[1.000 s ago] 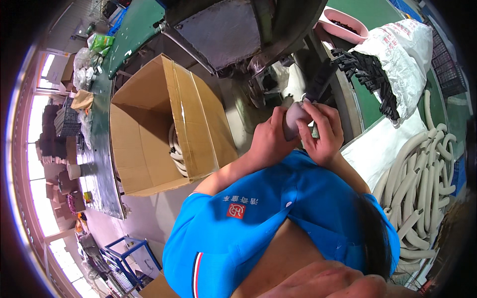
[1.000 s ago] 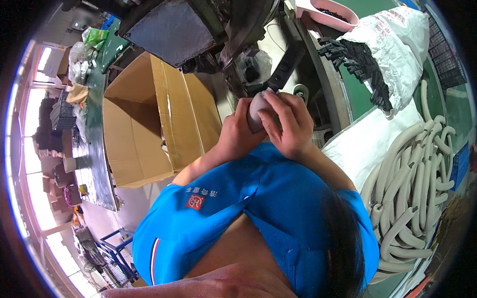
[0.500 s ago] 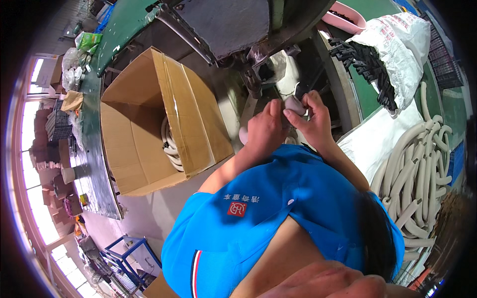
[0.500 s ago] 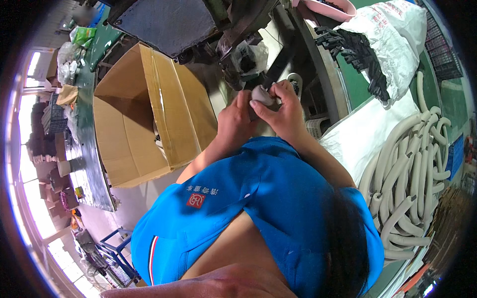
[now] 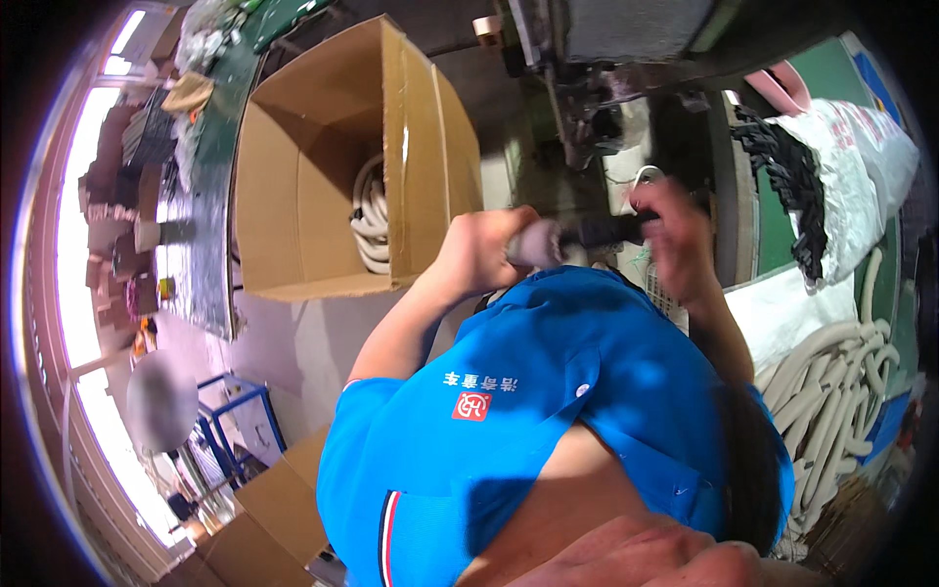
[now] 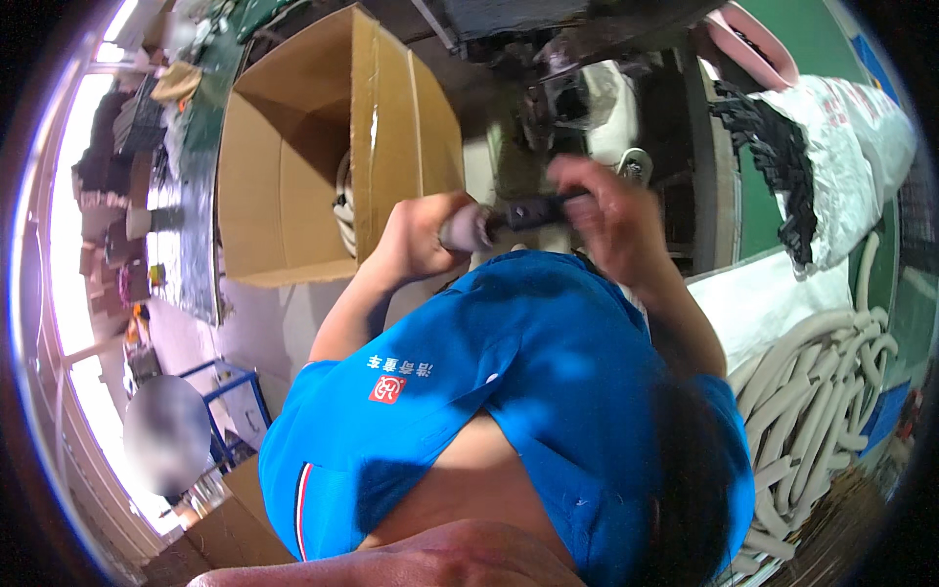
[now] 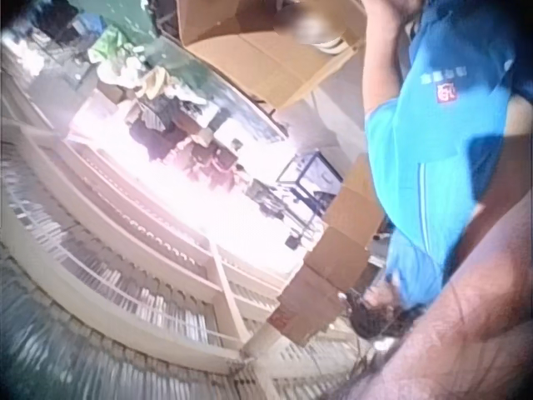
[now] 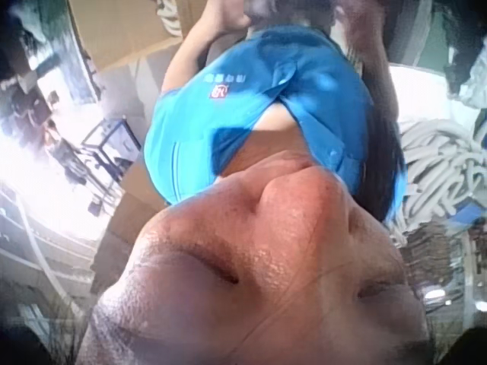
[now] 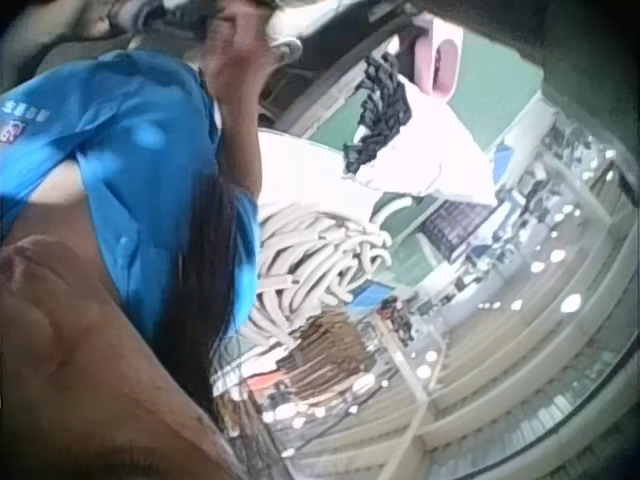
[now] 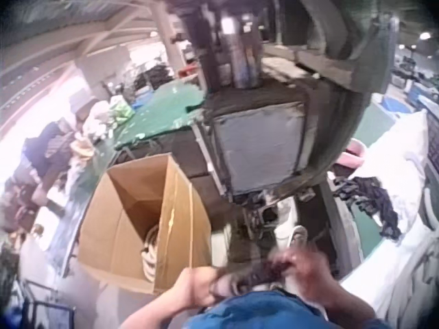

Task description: The person repeatedly picks up a gray cable and a black connector, inserts the connector into the cable end, and places the assembled unit into a cardboard box. The process is repeated continuously throughout the clip.

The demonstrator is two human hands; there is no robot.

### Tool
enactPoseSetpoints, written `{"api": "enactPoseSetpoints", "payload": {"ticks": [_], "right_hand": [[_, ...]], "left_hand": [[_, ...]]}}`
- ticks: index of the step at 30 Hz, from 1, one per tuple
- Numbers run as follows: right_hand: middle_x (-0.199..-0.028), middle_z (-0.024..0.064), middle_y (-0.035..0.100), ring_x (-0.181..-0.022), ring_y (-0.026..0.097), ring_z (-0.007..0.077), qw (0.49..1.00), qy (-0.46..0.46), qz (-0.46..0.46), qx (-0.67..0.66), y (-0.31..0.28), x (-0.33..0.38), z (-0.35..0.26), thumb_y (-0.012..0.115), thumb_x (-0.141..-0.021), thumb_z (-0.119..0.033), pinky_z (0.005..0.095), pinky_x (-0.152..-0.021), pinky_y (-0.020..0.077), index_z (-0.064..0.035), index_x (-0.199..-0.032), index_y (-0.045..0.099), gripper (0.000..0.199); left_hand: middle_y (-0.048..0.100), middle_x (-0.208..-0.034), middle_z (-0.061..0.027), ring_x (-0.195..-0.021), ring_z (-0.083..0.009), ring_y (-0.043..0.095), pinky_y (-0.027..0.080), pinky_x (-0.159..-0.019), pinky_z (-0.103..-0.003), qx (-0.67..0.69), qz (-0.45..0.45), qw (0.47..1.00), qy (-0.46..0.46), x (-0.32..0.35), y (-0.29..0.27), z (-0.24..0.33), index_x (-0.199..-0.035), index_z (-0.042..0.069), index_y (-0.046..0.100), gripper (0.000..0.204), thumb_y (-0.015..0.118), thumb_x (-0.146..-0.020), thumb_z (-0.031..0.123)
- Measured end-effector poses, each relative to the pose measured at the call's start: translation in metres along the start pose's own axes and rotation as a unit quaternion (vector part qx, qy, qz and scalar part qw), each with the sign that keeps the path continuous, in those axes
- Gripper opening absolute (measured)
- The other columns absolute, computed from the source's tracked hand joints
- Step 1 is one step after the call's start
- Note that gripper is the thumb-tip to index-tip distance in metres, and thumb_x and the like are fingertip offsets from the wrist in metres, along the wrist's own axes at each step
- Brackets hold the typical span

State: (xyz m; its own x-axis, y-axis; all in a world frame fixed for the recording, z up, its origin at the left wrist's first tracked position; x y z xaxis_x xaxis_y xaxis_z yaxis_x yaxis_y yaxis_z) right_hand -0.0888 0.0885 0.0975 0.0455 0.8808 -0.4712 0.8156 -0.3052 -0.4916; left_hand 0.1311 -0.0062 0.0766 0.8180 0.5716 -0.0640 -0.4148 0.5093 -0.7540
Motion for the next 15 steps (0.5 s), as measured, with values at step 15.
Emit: {"api": "enactPoseSetpoints", "payload": {"ticks": [15], "right_hand": [[-0.061, 0.0154, 0.054, -0.055, 0.058, 0.0326, 0.937, -0.192, -0.099, -0.273, 0.192, -0.090, -0.087, 0.052, -0.093, -0.014, 0.0388, -0.049, 0.0445, -0.0038, -0.082, 0.052, 0.015]], "left_hand": [[0.044, -0.058, -0.0030, -0.050, -0.0189, 0.048, 0.037, -0.046, -0.032, -0.520, 0.320, 0.788, 0.078, 0.131, -0.161, 0.014, -0.076, 0.009, 0.058, 0.016, 0.065, -0.062, 0.012]]}}
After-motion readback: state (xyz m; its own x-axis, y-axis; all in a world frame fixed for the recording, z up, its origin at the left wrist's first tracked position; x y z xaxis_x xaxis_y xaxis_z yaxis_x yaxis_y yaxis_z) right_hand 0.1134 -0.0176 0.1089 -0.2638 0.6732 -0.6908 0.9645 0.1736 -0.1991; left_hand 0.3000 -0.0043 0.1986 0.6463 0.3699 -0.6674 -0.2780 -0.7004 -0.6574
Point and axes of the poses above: each hand's wrist, its own x-axis away from the middle knuckle, its own y-axis out of the palm, z = x × y, the point moved 3 cm from there along -x, towards the middle knuckle
